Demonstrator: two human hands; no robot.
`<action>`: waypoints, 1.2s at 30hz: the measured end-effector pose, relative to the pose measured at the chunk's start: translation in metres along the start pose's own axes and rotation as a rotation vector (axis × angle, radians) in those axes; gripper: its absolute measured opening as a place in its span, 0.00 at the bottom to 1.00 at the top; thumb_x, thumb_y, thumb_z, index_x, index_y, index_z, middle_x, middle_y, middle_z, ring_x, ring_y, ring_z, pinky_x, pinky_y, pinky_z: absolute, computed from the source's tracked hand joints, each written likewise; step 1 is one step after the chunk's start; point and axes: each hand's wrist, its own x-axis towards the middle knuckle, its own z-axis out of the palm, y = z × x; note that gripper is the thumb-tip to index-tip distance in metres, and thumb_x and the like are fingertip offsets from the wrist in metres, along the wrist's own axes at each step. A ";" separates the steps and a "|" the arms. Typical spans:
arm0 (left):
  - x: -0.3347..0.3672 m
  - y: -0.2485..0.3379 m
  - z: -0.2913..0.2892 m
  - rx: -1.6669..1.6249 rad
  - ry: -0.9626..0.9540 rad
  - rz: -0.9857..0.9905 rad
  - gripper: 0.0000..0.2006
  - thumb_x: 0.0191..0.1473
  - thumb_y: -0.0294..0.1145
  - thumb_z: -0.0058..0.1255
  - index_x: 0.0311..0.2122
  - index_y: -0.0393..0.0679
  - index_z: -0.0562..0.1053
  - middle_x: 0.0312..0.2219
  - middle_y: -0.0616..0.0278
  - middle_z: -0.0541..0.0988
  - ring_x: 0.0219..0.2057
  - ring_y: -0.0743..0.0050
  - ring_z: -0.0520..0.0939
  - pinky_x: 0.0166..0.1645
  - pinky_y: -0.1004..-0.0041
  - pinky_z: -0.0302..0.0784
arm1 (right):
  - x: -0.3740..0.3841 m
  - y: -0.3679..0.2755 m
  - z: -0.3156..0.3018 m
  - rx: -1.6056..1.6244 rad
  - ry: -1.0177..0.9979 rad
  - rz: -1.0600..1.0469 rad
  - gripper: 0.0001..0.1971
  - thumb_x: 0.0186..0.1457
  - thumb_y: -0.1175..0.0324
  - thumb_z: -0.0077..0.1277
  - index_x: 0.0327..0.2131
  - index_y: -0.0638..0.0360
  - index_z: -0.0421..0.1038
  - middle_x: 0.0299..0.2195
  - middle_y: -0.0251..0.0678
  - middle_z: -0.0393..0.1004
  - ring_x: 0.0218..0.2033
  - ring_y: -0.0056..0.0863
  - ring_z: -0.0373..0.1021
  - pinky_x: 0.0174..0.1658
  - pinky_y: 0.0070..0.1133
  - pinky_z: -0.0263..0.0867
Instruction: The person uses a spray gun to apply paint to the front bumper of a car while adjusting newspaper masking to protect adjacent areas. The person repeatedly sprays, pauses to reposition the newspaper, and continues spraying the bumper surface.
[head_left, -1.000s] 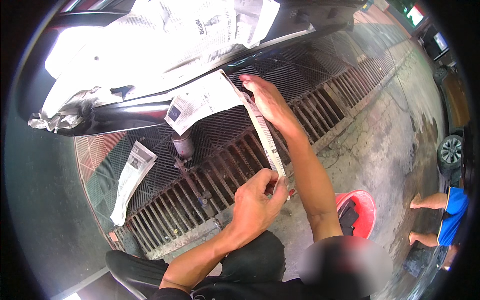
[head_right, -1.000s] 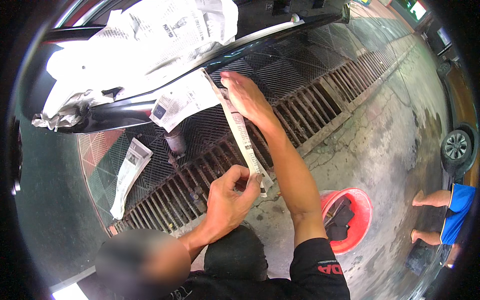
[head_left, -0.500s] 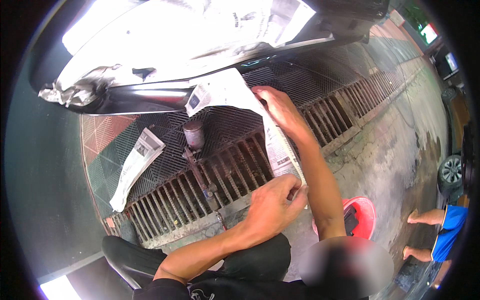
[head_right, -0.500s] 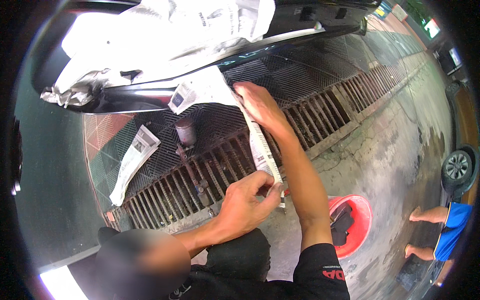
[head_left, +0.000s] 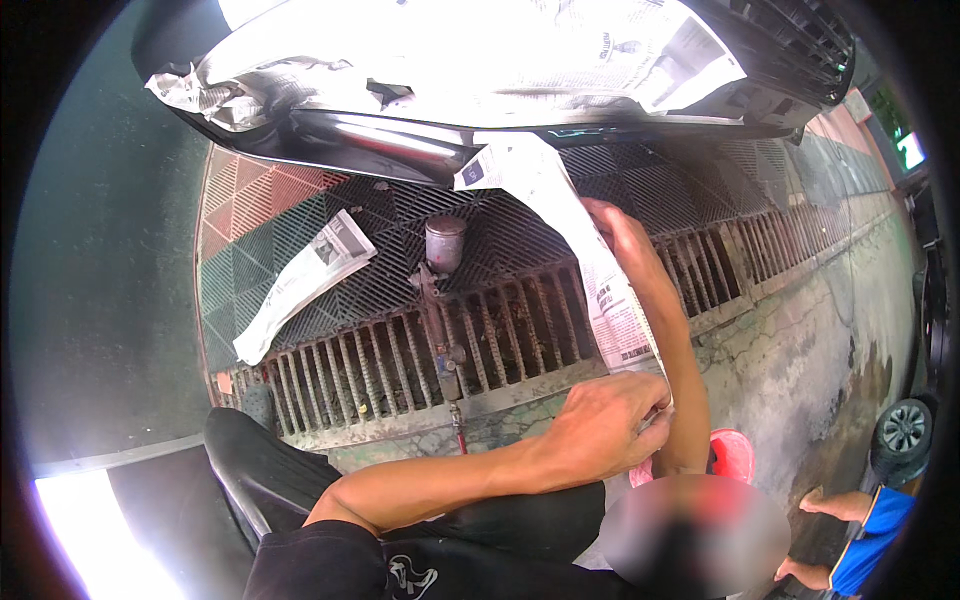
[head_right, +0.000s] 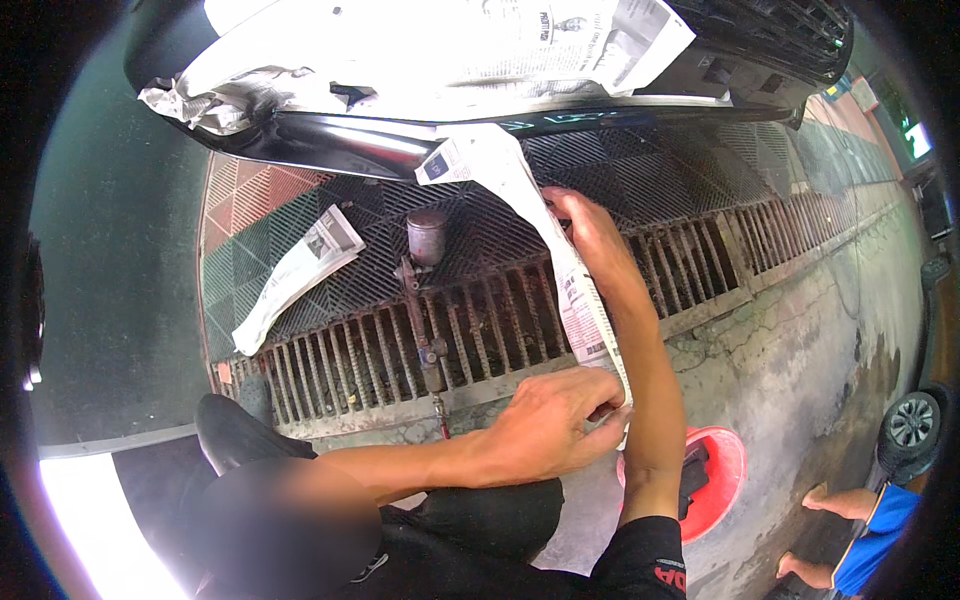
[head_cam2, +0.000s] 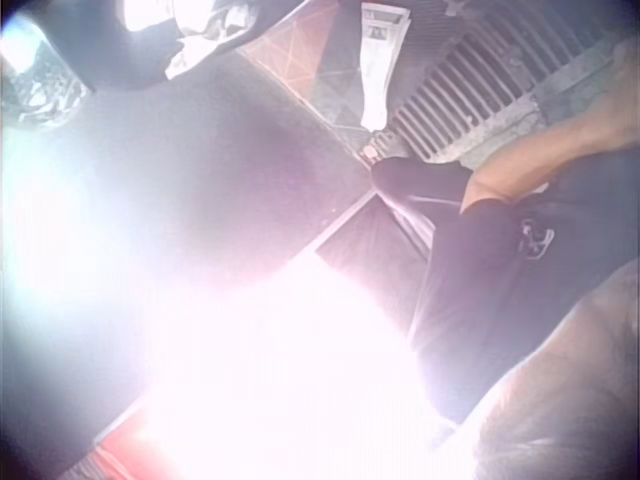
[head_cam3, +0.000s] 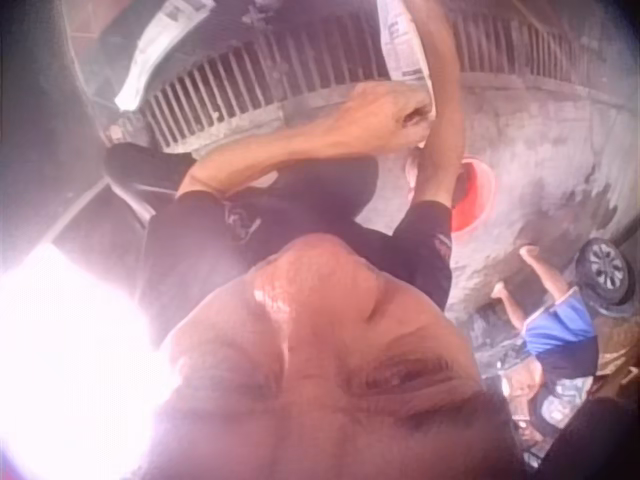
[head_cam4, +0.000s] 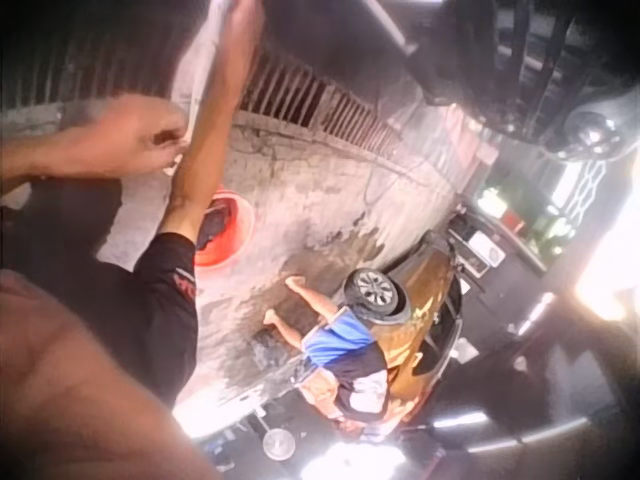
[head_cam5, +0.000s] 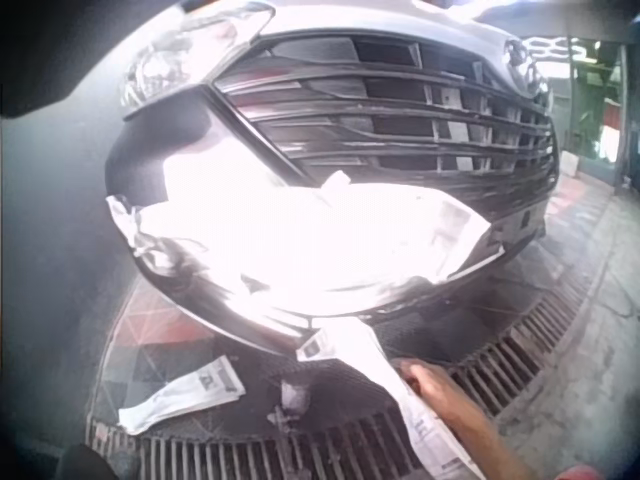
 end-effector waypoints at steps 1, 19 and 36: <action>0.000 0.001 0.000 0.007 -0.004 0.004 0.08 0.52 0.30 0.60 0.33 0.39 0.74 0.28 0.53 0.80 0.31 0.51 0.83 0.36 0.58 0.76 | -0.002 -0.003 0.003 0.014 0.004 0.009 0.29 0.70 0.55 0.35 0.58 0.72 0.72 0.54 0.49 0.77 0.53 0.35 0.73 0.55 0.27 0.66; -0.006 0.007 -0.004 -0.063 -0.106 0.123 0.08 0.50 0.30 0.61 0.30 0.41 0.73 0.25 0.56 0.77 0.29 0.51 0.81 0.33 0.56 0.74 | -0.034 -0.045 0.039 0.224 -0.011 0.254 0.30 0.71 0.45 0.41 0.59 0.64 0.73 0.48 0.39 0.78 0.45 0.23 0.71 0.49 0.21 0.67; -0.012 0.004 0.000 -0.121 -0.072 0.226 0.08 0.50 0.29 0.61 0.30 0.39 0.72 0.24 0.54 0.75 0.28 0.46 0.79 0.34 0.55 0.73 | -0.039 -0.026 0.052 0.216 -0.250 0.150 0.31 0.72 0.44 0.43 0.57 0.66 0.74 0.45 0.39 0.80 0.44 0.22 0.72 0.48 0.22 0.67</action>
